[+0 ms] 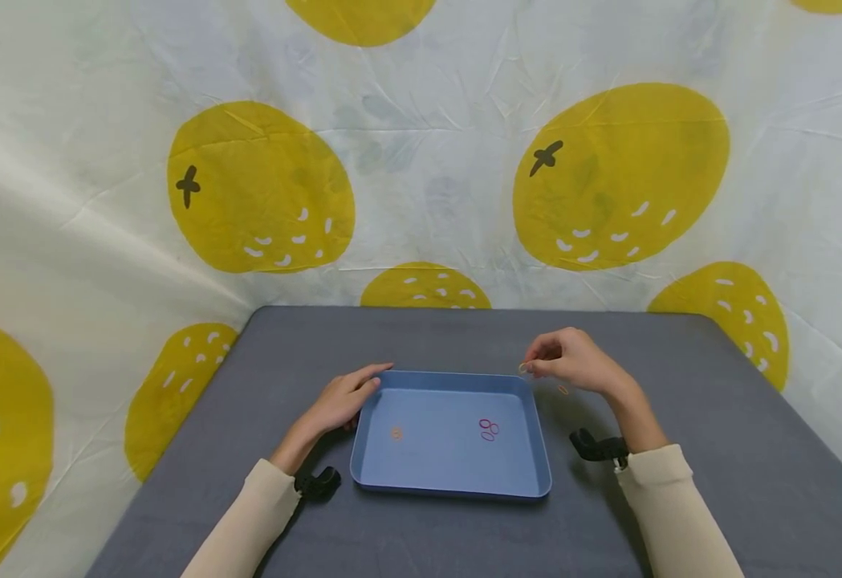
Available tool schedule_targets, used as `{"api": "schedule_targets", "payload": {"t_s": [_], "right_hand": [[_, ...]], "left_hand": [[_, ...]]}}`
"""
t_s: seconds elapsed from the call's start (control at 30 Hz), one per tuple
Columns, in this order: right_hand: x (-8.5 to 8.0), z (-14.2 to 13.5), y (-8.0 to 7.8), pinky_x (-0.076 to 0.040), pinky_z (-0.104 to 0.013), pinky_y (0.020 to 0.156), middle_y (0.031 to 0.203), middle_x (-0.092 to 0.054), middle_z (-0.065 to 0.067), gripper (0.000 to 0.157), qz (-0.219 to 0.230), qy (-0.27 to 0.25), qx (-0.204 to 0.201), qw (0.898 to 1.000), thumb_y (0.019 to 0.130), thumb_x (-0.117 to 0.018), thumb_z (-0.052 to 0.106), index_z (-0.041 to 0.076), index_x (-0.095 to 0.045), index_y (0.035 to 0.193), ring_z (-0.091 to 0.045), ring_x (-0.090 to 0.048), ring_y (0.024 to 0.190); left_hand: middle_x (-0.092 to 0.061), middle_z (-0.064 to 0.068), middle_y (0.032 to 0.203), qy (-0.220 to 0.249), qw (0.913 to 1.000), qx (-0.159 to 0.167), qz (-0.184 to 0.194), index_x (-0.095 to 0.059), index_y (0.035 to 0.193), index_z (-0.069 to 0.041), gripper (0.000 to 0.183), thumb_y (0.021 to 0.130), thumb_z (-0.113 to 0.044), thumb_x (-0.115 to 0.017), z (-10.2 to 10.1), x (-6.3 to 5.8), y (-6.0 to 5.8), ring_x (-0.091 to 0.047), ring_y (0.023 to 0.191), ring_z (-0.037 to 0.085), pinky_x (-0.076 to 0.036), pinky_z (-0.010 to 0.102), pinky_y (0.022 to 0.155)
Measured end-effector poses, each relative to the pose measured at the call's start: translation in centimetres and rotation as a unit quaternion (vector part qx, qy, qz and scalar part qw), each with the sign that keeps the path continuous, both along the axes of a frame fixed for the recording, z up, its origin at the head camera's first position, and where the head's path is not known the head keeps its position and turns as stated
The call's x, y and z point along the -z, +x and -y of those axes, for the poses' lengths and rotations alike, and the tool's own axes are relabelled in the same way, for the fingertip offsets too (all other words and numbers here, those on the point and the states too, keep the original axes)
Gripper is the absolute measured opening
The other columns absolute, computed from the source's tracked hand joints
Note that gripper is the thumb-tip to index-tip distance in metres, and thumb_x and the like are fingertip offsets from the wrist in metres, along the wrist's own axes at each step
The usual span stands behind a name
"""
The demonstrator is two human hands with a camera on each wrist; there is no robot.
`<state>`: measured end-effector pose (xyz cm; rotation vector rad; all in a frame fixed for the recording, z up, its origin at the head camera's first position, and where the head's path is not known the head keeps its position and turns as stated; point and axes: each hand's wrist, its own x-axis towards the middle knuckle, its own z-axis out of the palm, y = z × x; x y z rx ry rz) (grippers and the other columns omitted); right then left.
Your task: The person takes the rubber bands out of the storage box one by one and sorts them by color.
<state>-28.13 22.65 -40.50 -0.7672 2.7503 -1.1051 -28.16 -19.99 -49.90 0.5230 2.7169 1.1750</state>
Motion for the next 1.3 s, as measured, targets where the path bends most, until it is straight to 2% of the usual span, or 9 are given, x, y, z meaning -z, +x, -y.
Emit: {"api": "schedule_targets", "payload": {"t_s": [0.17, 0.37, 0.57, 0.67, 0.9, 1.1, 1.3], "right_hand": [[0.1, -0.7, -0.3, -0.055, -0.029, 0.067, 0.086, -0.076, -0.008, 0.009, -0.001, -0.001, 0.011, 1.000, 0.096, -0.073, 0.013, 0.007, -0.078, 0.097, -0.011, -0.069, 0.073], [0.3, -1.2, -0.6, -0.056, -0.031, 0.066, 0.084, -0.076, -0.004, 0.010, 0.000, -0.006, 0.012, 1.000, 0.095, -0.074, 0.014, 0.004, -0.078, 0.097, -0.011, -0.069, 0.073], [0.5, -1.3, -1.0, -0.054, -0.029, 0.064, 0.083, -0.075, 0.000, 0.009, 0.012, 0.002, 0.022, 1.000, 0.096, -0.073, 0.015, 0.008, -0.078, 0.097, -0.012, -0.068, 0.072], [0.6, -1.3, -1.2, -0.053, -0.029, 0.063, 0.083, -0.075, -0.002, 0.008, 0.014, 0.003, 0.023, 1.000, 0.096, -0.073, 0.015, 0.009, -0.078, 0.096, -0.013, -0.068, 0.072], [0.9, -1.4, -1.4, -0.051, -0.028, 0.062, 0.087, -0.076, -0.016, 0.008, 0.017, 0.003, 0.021, 1.000, 0.096, -0.073, 0.015, 0.009, -0.078, 0.095, -0.018, -0.067, 0.069], [0.8, -1.4, -1.2, -0.050, -0.028, 0.062, 0.087, -0.076, -0.015, 0.008, 0.012, 0.003, 0.025, 1.000, 0.096, -0.072, 0.015, 0.008, -0.077, 0.096, -0.012, -0.065, 0.069], [0.9, -1.2, -1.2, -0.049, -0.027, 0.061, 0.086, -0.075, -0.017, 0.007, 0.011, 0.002, 0.025, 1.000, 0.096, -0.072, 0.014, 0.008, -0.076, 0.095, -0.014, -0.065, 0.068]], "left_hand": [[-0.062, 0.005, 0.074, -0.001, 1.0000, -0.003, 0.001, -0.048, 0.154, -0.039, 0.042, 0.112, -0.039, -0.043, 0.0, 0.0, 0.1, -0.055, 0.043, 0.022, -0.051, 0.039, 0.045], [-0.060, 0.005, 0.070, 0.000, 1.0000, -0.003, -0.004, -0.049, 0.154, -0.038, 0.042, 0.112, -0.037, -0.043, -0.1, 0.1, 0.0, -0.055, 0.043, 0.021, -0.050, 0.039, 0.044], [-0.063, 0.003, 0.075, -0.002, 0.9999, 0.002, -0.012, -0.050, 0.153, -0.038, 0.041, 0.112, -0.038, -0.043, 0.0, 0.0, -0.2, -0.055, 0.043, 0.020, -0.050, 0.038, 0.043], [-0.063, 0.004, 0.076, 0.001, 1.0000, 0.001, -0.008, -0.050, 0.153, -0.037, 0.042, 0.112, -0.038, -0.044, 0.0, 0.0, -0.2, -0.055, 0.043, 0.021, -0.050, 0.038, 0.043], [-0.064, 0.003, 0.075, 0.003, 1.0000, 0.000, -0.007, -0.050, 0.154, -0.035, 0.042, 0.112, -0.039, -0.043, -0.1, -0.2, -0.1, -0.055, 0.043, 0.021, -0.050, 0.039, 0.043], [-0.064, 0.003, 0.076, 0.006, 0.9999, 0.004, -0.012, -0.050, 0.154, -0.035, 0.042, 0.112, -0.039, -0.043, -0.1, -0.2, -0.1, -0.055, 0.042, 0.022, -0.050, 0.039, 0.043], [-0.065, 0.002, 0.077, 0.009, 0.9999, 0.003, -0.012, -0.050, 0.153, -0.035, 0.042, 0.112, -0.040, -0.043, 0.0, -0.1, -0.1, -0.054, 0.042, 0.022, -0.049, 0.039, 0.042]]}}
